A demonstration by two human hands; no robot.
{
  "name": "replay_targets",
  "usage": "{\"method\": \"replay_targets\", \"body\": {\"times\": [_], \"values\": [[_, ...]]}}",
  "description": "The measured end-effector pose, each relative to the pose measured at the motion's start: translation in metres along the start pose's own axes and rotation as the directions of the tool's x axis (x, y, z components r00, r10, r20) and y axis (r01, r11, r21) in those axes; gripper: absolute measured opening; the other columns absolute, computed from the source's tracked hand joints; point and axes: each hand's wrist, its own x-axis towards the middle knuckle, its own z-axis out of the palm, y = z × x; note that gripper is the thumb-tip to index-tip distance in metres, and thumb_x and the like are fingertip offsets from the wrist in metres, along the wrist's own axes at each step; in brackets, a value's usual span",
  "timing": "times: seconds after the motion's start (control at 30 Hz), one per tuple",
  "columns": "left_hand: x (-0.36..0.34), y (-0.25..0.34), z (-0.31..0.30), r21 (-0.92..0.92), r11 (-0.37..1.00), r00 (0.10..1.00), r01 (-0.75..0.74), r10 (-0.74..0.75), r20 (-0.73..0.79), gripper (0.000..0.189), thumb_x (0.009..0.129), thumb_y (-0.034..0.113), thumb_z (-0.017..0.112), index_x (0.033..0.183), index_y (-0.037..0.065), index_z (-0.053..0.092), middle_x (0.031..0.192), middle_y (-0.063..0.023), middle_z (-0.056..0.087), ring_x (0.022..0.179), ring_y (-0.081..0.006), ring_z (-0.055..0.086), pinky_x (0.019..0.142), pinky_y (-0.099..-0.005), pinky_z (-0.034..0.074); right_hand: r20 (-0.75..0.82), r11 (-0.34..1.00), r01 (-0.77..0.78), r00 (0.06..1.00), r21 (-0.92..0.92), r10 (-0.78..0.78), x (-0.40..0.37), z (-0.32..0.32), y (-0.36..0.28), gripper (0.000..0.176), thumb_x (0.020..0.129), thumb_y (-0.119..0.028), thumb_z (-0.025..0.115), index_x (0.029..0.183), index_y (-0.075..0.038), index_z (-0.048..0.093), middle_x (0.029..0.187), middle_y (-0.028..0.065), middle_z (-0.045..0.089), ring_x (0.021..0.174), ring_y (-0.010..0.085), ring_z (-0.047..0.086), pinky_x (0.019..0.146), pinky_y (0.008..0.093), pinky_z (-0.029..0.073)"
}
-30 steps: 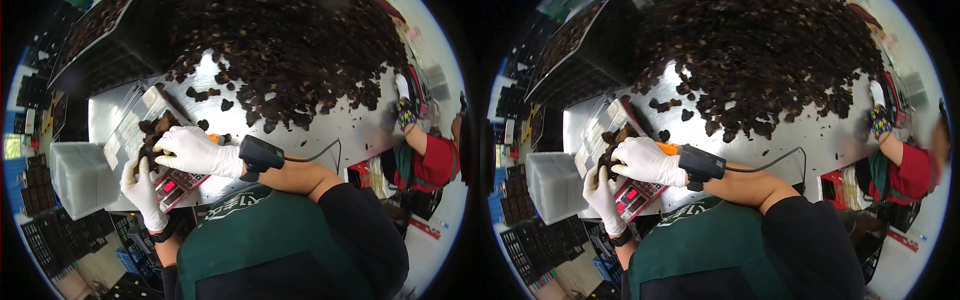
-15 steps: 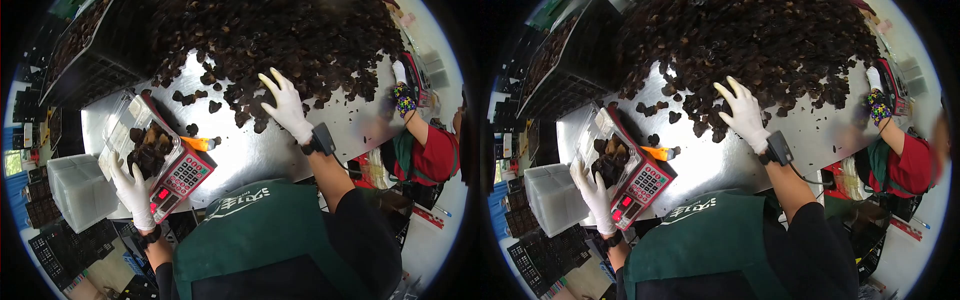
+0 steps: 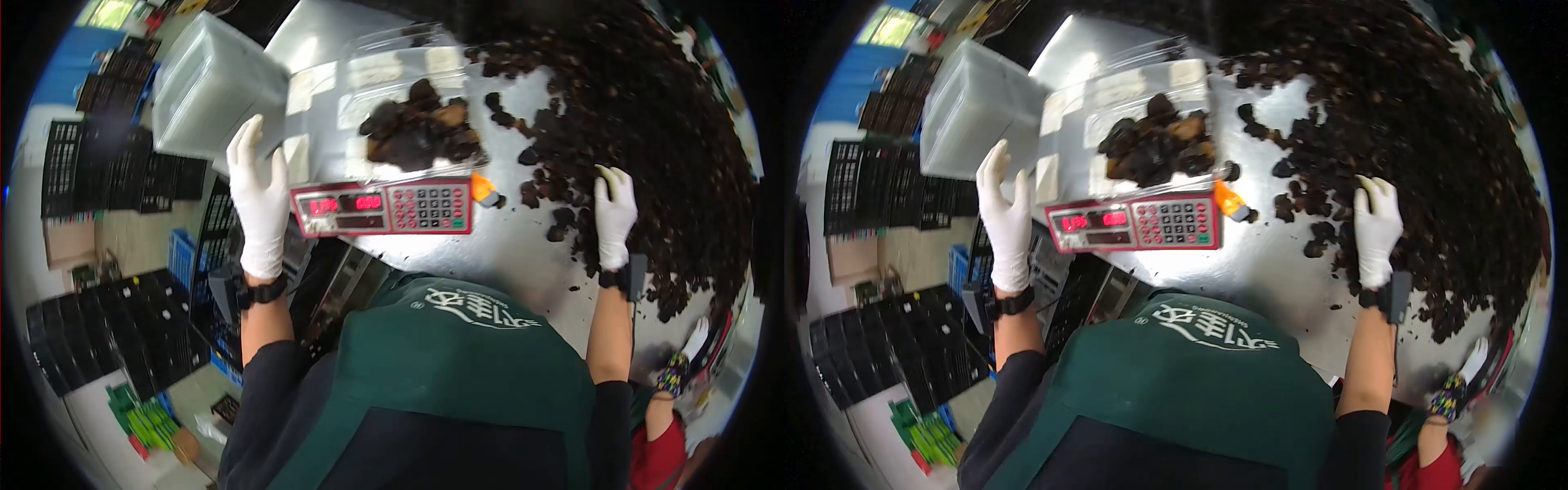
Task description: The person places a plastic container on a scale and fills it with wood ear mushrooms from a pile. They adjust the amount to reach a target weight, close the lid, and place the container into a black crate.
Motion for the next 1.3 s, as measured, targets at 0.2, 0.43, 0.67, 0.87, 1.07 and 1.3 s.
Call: {"method": "replay_targets", "body": {"times": [0.2,0.43,0.67,0.87,1.07,1.3], "values": [[-0.012,-0.002,-0.003,-0.002,1.0,1.0,0.015,-0.015,0.004,0.043,0.088,-0.002,0.06,0.13,0.004,0.057,0.131,-0.0163,0.055,0.119,-0.0302,0.057,0.104,-0.0382,0.045,0.292,0.981,-0.181,0.944,0.072,0.153,0.016,0.008,0.004,0.016,0.089,-0.012,0.068,0.1,-0.001,0.069,0.1,0.0126,0.069,0.095,0.0292,0.068,0.084,0.0335,0.052],[-0.007,0.033,0.021,-0.32,0.943,0.995,0.088,-0.067,0.077,0.041,0.088,-0.001,0.059,0.129,0.005,0.058,0.128,-0.0138,0.058,0.12,-0.0271,0.057,0.104,-0.0363,0.044,0.112,0.738,0.209,0.926,0.642,-0.36,0.106,-0.001,-0.181,0.017,0.083,-0.006,0.066,0.099,-0.002,0.068,0.094,0.0107,0.067,0.087,0.0256,0.066,0.079,0.0329,0.052],[-0.012,0.06,0.05,-0.274,0.962,0.993,-0.003,0.035,0.112,0.049,0.088,0.001,0.062,0.136,0.005,0.054,0.132,-0.0131,0.058,0.125,-0.0244,0.053,0.108,-0.0361,0.039,0.09,0.518,0.678,0.56,0.522,-0.824,0.109,0.081,-0.245,0.04,0.077,-0.034,0.072,0.109,-0.01,0.067,0.11,0.0107,0.064,0.101,0.0291,0.061,0.093,0.0417,0.047],[-0.027,0.051,0.068,-0.341,0.94,0.979,0.002,0.067,0.191,0.048,0.083,0.003,0.067,0.13,0.005,0.058,0.133,-0.0173,0.057,0.128,-0.0318,0.051,0.108,-0.0418,0.041,0.329,0.559,0.116,0.703,0.821,-0.63,0.133,0.051,-0.236,0.035,0.084,-0.023,0.07,0.114,-0.006,0.068,0.111,0.0109,0.068,0.106,0.0245,0.062,0.097,0.0353,0.047],[-0.023,0.049,0.061,-0.35,0.937,0.978,0.023,0.051,0.201,0.034,0.083,0.005,0.069,0.116,0.006,0.065,0.125,-0.0151,0.06,0.122,-0.0313,0.054,0.104,-0.0405,0.042,0.388,0.553,-0.152,0.857,0.819,-0.34,0.141,0.041,-0.194,0.023,0.093,-0.016,0.065,0.111,-0.003,0.07,0.106,0.0074,0.072,0.098,0.011,0.065,0.088,0.0262,0.05],[0.012,0.025,0.025,-0.24,0.968,0.995,-0.076,0.088,0.039,0.033,0.082,0.0,0.067,0.115,0.005,0.065,0.121,-0.0137,0.061,0.116,-0.0281,0.059,0.102,-0.0372,0.044,0.444,0.571,-0.458,0.879,0.681,0.175,0.06,-0.003,-0.115,0.023,0.098,-0.015,0.058,0.108,0.002,0.07,0.102,0.008,0.072,0.098,0.0144,0.066,0.091,0.0276,0.049]]}}
